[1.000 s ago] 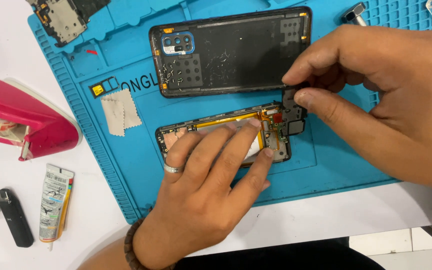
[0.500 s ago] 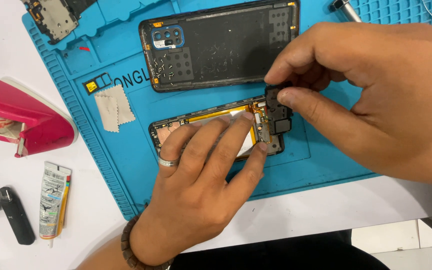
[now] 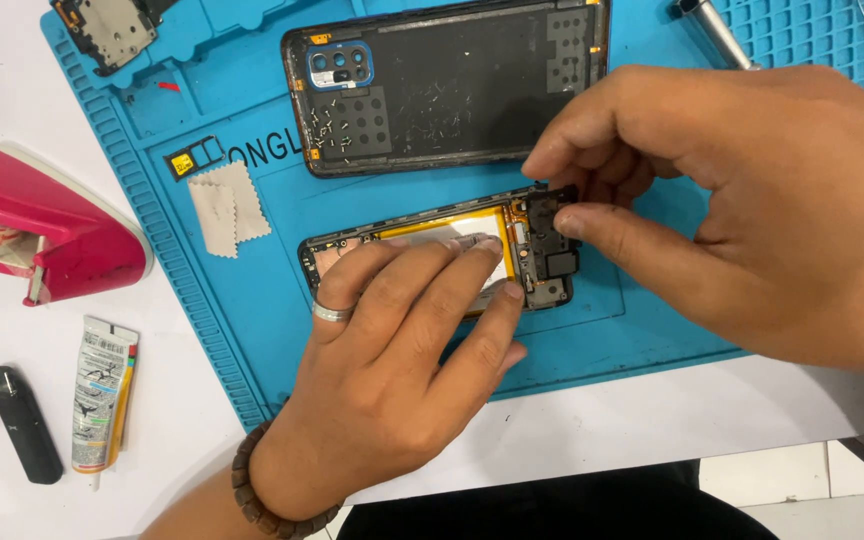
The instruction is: Securing the internal motherboard of a mobile phone into its chassis using a manual screwdriver.
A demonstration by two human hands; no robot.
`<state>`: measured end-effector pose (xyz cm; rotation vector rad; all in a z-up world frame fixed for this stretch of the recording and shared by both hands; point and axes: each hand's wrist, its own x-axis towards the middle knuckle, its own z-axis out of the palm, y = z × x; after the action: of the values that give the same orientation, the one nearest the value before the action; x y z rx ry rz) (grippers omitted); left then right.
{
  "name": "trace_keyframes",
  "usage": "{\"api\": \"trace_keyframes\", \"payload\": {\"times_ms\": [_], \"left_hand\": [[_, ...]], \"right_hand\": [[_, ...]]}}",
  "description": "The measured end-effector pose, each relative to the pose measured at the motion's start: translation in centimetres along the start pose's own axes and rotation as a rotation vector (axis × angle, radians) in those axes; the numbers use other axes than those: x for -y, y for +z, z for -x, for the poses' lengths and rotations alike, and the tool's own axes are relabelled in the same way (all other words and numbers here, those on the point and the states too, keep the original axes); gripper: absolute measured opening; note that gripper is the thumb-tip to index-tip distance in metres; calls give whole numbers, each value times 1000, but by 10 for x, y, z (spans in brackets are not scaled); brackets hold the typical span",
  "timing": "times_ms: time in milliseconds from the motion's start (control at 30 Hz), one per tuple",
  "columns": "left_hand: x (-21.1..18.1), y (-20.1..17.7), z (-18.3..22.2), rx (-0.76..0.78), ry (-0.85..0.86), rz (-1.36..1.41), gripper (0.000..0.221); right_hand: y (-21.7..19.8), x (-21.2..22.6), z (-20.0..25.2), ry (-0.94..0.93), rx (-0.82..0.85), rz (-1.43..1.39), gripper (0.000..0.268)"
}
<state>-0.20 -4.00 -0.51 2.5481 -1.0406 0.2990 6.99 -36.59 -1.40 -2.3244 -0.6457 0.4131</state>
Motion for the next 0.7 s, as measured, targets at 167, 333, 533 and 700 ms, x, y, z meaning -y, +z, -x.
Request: {"api": "trace_keyframes", "payload": {"times_ms": [167,333,533,700], "left_hand": [[-1,-1,0,25,8,21,21],[-1,1,1,25,1,18,17],[-2,1,-1,12,-10,31,7],[-2,1,-1,5,-7,31,6]], "right_hand": [[41,72,-52,24,61,16,19],[44,67,-53,62,143,13,20],[48,66,-52,44,118,59,22],[49,66,-51,60,118,103,23]]}}
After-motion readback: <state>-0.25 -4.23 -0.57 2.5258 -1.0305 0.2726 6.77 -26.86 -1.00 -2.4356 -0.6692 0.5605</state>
